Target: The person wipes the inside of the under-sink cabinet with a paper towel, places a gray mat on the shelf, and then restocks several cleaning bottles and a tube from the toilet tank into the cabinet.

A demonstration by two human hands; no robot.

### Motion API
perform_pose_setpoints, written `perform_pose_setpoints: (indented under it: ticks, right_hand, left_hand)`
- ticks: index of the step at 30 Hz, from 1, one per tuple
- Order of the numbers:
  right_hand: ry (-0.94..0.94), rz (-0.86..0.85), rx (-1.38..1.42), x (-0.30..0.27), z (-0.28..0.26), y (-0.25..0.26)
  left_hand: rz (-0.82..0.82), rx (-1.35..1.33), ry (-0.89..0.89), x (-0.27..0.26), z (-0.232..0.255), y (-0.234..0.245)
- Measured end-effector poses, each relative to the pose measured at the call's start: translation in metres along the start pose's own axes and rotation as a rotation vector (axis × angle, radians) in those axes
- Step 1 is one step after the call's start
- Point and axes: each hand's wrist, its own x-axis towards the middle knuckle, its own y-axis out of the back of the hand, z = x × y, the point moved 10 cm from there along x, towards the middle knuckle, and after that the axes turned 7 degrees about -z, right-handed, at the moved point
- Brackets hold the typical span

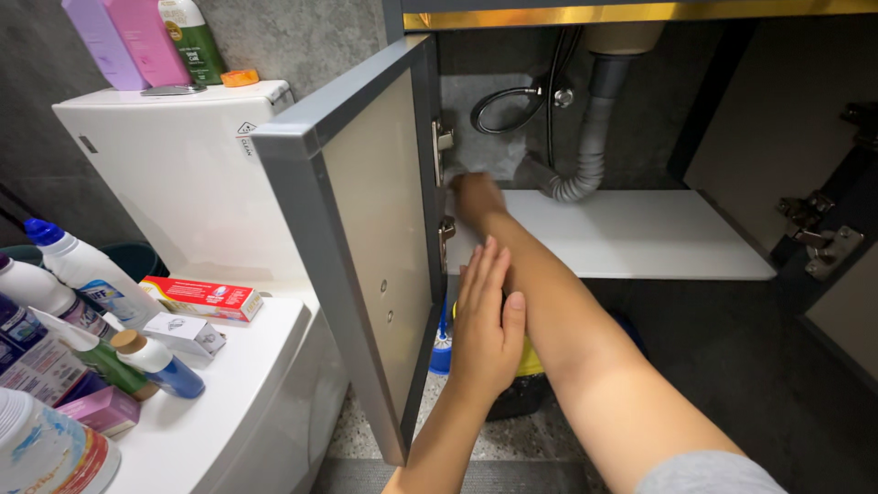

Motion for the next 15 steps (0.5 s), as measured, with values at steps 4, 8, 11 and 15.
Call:
perform_pose_setpoints:
  ticks: [4,8,11,15]
  right_hand:
    - [-0.065,-0.115,0.156,-0.02,-0.011,0.017]
    - [0.403,-0.372,0.055,-0.098,-0.048,0.027]
    - [0.293,-0.476,0.391,-0.184,0.01,0.07]
    - [-0.506,-0.235,0.473,-0.259,0.178,0.154]
  left_hand:
    - [0.021,-0.002,0.026,0.0,-0.001,0.01]
    - [0.056,-0.042,0.038,0.007,-0.003,0.011]
    - [0.046,-0.077,0.051,0.012,-0.005,0.006]
    - [0.047,-0.093,0.04,0.009,-0.001,0.006]
